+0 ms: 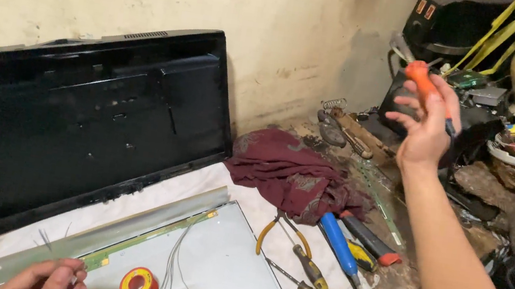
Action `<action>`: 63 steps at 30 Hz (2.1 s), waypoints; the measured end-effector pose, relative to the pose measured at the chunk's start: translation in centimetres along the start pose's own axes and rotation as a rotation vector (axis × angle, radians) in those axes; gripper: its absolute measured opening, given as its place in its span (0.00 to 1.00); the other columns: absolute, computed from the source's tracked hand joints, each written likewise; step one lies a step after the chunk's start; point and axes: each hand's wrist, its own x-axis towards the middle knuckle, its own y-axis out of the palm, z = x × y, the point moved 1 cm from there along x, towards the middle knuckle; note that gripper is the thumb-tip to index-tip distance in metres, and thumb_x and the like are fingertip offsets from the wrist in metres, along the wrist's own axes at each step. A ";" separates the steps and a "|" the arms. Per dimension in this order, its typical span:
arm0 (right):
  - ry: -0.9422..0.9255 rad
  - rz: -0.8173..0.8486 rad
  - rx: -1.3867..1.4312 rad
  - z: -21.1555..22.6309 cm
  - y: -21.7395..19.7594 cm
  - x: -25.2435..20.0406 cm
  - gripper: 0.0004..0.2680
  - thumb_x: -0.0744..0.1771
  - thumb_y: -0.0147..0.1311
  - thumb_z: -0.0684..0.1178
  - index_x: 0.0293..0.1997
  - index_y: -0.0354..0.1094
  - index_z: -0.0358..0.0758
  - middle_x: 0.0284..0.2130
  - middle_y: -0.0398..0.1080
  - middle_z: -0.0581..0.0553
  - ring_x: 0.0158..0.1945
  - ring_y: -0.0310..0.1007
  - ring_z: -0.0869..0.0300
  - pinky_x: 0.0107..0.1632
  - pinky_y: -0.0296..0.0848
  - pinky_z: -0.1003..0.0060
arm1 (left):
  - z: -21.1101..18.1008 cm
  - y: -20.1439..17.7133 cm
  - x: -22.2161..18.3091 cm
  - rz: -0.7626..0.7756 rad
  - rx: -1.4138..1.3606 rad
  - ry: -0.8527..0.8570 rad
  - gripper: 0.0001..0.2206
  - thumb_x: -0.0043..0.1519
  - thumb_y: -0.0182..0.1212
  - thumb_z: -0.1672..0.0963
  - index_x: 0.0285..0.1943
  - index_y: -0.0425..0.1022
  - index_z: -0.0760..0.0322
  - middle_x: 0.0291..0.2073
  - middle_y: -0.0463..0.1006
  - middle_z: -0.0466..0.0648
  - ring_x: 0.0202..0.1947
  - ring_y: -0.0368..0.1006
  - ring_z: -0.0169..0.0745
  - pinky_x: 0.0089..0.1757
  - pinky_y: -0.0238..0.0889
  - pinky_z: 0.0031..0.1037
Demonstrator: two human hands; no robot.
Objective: Stripping insulation from thin wires using pliers and soldering them onto an electronic component.
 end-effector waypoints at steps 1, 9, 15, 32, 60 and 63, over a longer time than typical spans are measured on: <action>-0.226 0.045 -0.076 0.8 -0.1 -1.0 0.11 0.61 0.41 0.49 0.44 0.55 0.36 0.30 0.67 0.38 0.25 0.67 0.62 0.22 0.69 0.75 | -0.9 0.0 -0.2 0.016 0.087 -0.051 0.08 0.57 0.46 0.65 0.37 0.68 0.86 0.27 0.71 0.68 0.21 0.65 0.57 0.30 0.61 0.32; 0.042 -0.118 -0.438 -6.4 -4.8 -5.3 0.04 0.60 0.41 0.41 0.26 0.63 0.40 0.17 0.66 0.46 0.13 0.59 0.67 0.16 0.62 0.77 | -2.5 0.3 -0.5 0.105 0.076 0.055 0.05 0.54 0.51 0.62 0.29 0.66 0.77 0.16 0.70 0.62 0.11 0.58 0.42 0.18 0.53 0.27; -0.013 0.209 0.080 0.1 0.3 -19.4 0.14 0.63 0.44 0.54 0.47 0.53 0.35 0.33 0.64 0.32 0.29 0.67 0.56 0.32 0.70 0.69 | -4.5 -0.7 -3.0 0.341 0.055 0.008 0.07 0.50 0.53 0.61 0.34 0.72 0.73 0.22 0.76 0.56 0.21 0.70 0.36 0.27 0.66 0.20; 0.394 0.276 0.094 -3.2 -0.4 -29.1 0.08 0.57 0.46 0.49 0.31 0.62 0.36 0.22 0.63 0.39 0.18 0.62 0.50 0.22 0.63 0.68 | -2.6 -3.5 -3.5 0.525 0.854 -0.100 0.04 0.42 0.53 0.56 0.22 0.74 0.54 0.22 0.74 0.35 0.22 0.62 0.27 0.29 0.55 0.18; 0.113 0.492 -0.247 -3.3 -0.6 -30.6 0.09 0.55 0.46 0.47 0.27 0.63 0.30 0.22 0.65 0.36 0.26 0.66 0.55 0.32 0.65 0.75 | -1.4 -3.5 -3.3 0.624 0.977 -0.085 0.04 0.44 0.52 0.56 0.20 0.72 0.54 0.22 0.73 0.34 0.25 0.66 0.31 0.30 0.56 0.21; 0.124 0.480 -0.276 -3.2 -0.7 -30.7 0.10 0.54 0.46 0.48 0.27 0.63 0.31 0.22 0.65 0.36 0.26 0.66 0.56 0.32 0.64 0.75 | -1.3 -3.6 -3.3 0.626 0.977 -0.077 0.04 0.44 0.51 0.56 0.20 0.72 0.54 0.22 0.73 0.34 0.24 0.66 0.31 0.30 0.56 0.21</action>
